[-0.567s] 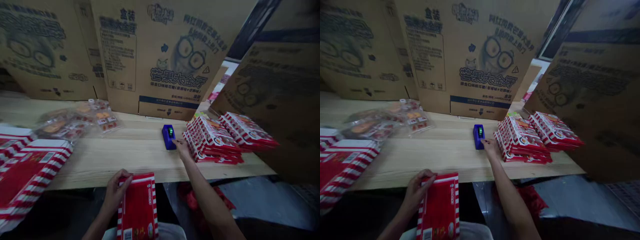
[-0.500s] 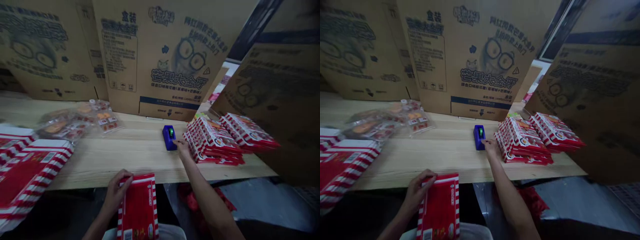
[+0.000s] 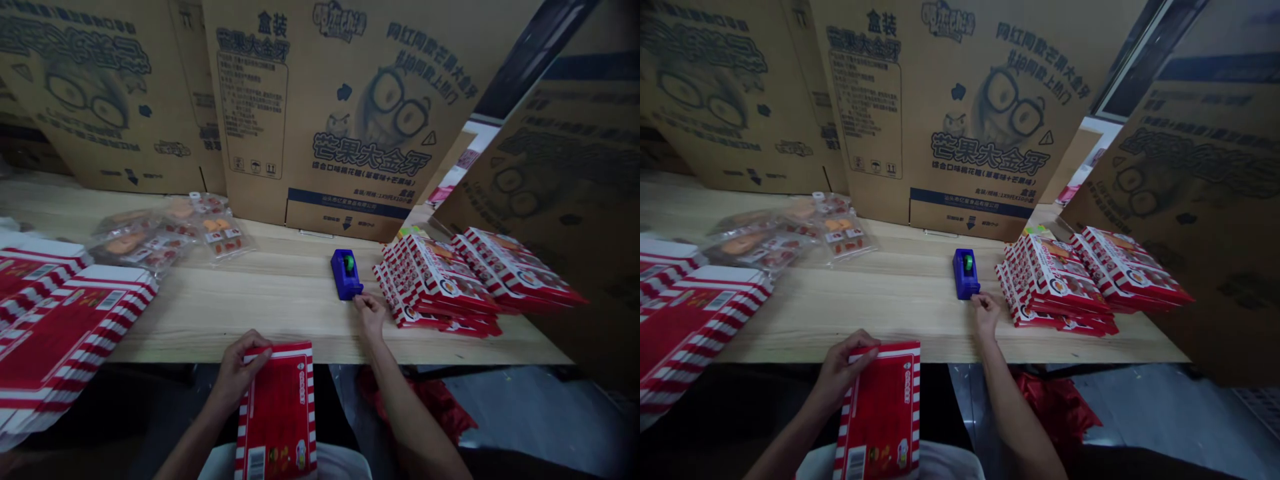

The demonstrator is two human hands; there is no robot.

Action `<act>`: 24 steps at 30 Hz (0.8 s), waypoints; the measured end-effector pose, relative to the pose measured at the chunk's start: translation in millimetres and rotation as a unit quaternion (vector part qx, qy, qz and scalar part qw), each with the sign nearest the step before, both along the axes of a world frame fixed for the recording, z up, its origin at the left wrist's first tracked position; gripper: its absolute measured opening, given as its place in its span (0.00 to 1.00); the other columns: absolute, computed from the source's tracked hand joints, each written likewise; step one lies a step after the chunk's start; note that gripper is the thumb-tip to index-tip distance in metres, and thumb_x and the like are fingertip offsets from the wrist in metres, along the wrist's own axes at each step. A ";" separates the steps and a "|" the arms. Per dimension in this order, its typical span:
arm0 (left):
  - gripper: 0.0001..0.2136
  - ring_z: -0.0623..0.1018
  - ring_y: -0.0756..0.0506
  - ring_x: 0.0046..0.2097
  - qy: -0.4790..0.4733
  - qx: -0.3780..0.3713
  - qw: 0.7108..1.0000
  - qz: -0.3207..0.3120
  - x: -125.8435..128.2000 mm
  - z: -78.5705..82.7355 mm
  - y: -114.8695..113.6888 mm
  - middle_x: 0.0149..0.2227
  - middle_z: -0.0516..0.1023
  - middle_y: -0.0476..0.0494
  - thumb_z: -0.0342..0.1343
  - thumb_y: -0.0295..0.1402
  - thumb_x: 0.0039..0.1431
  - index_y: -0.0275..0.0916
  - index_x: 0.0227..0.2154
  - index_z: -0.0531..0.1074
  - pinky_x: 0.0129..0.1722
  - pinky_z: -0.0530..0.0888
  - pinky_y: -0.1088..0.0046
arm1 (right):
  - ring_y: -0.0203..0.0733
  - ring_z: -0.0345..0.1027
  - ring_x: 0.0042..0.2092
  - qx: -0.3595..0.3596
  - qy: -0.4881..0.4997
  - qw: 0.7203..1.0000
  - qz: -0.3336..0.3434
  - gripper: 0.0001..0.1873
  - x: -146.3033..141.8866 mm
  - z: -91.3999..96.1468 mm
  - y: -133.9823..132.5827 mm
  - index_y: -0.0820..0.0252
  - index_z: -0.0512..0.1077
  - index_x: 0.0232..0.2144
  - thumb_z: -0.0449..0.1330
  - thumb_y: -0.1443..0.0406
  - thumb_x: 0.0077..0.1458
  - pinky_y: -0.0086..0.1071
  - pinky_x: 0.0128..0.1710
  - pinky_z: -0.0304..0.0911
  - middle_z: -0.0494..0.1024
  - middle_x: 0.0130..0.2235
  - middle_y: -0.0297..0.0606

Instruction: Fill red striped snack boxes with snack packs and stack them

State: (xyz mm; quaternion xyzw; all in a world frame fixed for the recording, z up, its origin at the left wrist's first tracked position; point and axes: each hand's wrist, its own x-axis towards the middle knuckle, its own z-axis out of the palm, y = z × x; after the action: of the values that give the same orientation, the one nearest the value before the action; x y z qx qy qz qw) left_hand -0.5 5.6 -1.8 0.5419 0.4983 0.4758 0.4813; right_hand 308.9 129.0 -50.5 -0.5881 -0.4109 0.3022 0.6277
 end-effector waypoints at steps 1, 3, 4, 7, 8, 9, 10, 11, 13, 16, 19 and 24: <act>0.09 0.72 0.47 0.35 0.003 -0.001 1.000 0.000 1.8 2.8 0.1 0.31 0.72 0.47 0.58 0.37 0.57 0.37 0.27 0.72 0.37 0.67 0.72 | 0.39 0.63 0.33 -0.005 0.001 1.000 0.004 0.17 1.2 0.5 -1.5 0.61 0.70 0.19 0.64 0.53 0.38 0.37 0.38 0.63 0.70 0.26 0.35; 0.08 0.72 0.47 0.35 0.008 -0.005 1.000 0.000 5.6 9.3 0.2 0.30 0.71 0.47 0.58 0.37 0.56 0.37 0.27 0.71 0.37 0.66 0.73 | 0.39 0.62 0.32 -0.015 0.009 1.000 0.022 0.18 1.0 6.7 -7.6 0.61 0.69 0.19 0.63 0.52 0.40 0.37 0.37 0.63 0.68 0.25 0.34; 0.08 0.71 0.47 0.35 0.008 -0.009 1.000 0.000 7.5 12.3 0.3 0.30 0.71 0.48 0.58 0.37 0.56 0.37 0.27 0.71 0.37 0.66 0.73 | 0.39 0.61 0.31 -0.024 0.013 0.999 0.044 0.18 -1.0 13.1 -11.9 0.61 0.70 0.20 0.63 0.51 0.41 0.37 0.37 0.64 0.68 0.25 0.33; 0.08 0.71 0.47 0.34 0.001 -0.014 1.000 -0.011 12.8 18.5 1.7 0.29 0.70 0.49 0.57 0.35 0.55 0.37 0.26 0.70 0.36 0.65 0.73 | 0.39 0.64 0.32 -0.062 0.008 0.981 0.182 0.18 -17.7 46.2 -24.9 0.61 0.72 0.22 0.66 0.52 0.42 0.35 0.35 0.64 0.70 0.28 0.35; 0.07 0.71 0.47 0.34 -0.001 -0.011 1.000 -0.017 14.5 19.5 2.4 0.29 0.70 0.49 0.57 0.35 0.55 0.37 0.26 0.70 0.37 0.65 0.73 | 0.39 0.65 0.32 -0.073 -0.013 0.961 0.268 0.17 -27.3 60.8 -27.7 0.62 0.72 0.21 0.67 0.53 0.43 0.34 0.35 0.64 0.72 0.30 0.36; 0.07 0.71 0.48 0.34 -0.002 -0.008 1.000 -0.024 16.1 20.1 3.2 0.29 0.70 0.49 0.56 0.34 0.55 0.37 0.26 0.70 0.37 0.65 0.73 | 0.39 0.66 0.33 -0.079 -0.050 0.920 0.380 0.17 -38.5 76.0 -29.3 0.62 0.72 0.21 0.67 0.54 0.44 0.32 0.35 0.63 0.73 0.31 0.37; 0.07 0.71 0.48 0.34 0.000 -0.005 1.000 -0.030 17.5 20.3 3.9 0.29 0.70 0.49 0.56 0.34 0.55 0.37 0.26 0.70 0.37 0.65 0.73 | 0.38 0.66 0.33 -0.076 -0.096 0.863 0.490 0.17 -50.7 90.9 -29.9 0.62 0.72 0.21 0.66 0.54 0.46 0.31 0.35 0.62 0.73 0.31 0.37; 0.07 0.71 0.48 0.34 0.003 -0.001 0.999 -0.035 18.8 20.4 4.4 0.29 0.70 0.49 0.56 0.34 0.56 0.37 0.26 0.70 0.37 0.65 0.73 | 0.37 0.65 0.33 -0.068 -0.141 0.800 0.579 0.18 -63.4 104.4 -29.8 0.63 0.73 0.21 0.65 0.54 0.49 0.30 0.34 0.61 0.73 0.31 0.37; 0.07 0.71 0.47 0.34 0.012 0.008 0.999 -0.041 20.3 20.1 5.2 0.29 0.70 0.49 0.55 0.35 0.56 0.37 0.27 0.70 0.37 0.65 0.73 | 0.34 0.63 0.31 -0.047 -0.238 0.694 0.678 0.17 -86.8 125.2 -28.7 0.63 0.73 0.22 0.64 0.55 0.51 0.28 0.33 0.58 0.72 0.29 0.35; 0.07 0.71 0.47 0.34 0.026 0.023 0.999 -0.040 19.6 19.4 4.7 0.29 0.71 0.49 0.55 0.35 0.57 0.37 0.27 0.70 0.38 0.66 0.72 | 0.33 0.61 0.29 -0.026 -0.410 0.624 0.665 0.14 -109.6 138.2 -26.8 0.64 0.72 0.22 0.67 0.60 0.49 0.27 0.30 0.53 0.71 0.26 0.33; 0.06 0.71 0.47 0.34 0.041 0.035 0.998 -0.033 17.8 21.3 2.4 0.29 0.71 0.48 0.55 0.33 0.57 0.37 0.27 0.71 0.37 0.66 0.72 | 0.33 0.61 0.27 -0.060 -0.485 0.606 0.627 0.16 -116.4 136.2 -20.0 0.64 0.71 0.21 0.68 0.58 0.46 0.27 0.28 0.51 0.70 0.23 0.33; 0.07 0.72 0.47 0.34 0.051 0.074 0.994 -0.061 20.0 36.0 -5.1 0.30 0.71 0.47 0.54 0.33 0.58 0.37 0.27 0.72 0.36 0.66 0.72 | 0.32 0.63 0.23 -0.256 -0.269 0.565 0.737 0.24 -112.3 108.2 -6.8 0.64 0.72 0.26 0.72 0.52 0.34 0.25 0.23 0.54 0.71 0.21 0.27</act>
State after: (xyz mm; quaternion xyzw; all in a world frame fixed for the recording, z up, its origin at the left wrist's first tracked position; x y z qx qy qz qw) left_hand 19.6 0.5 34.2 0.6287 0.4515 0.4531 0.4422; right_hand 196.6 122.2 57.6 -0.2715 -0.7568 0.5803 -0.1293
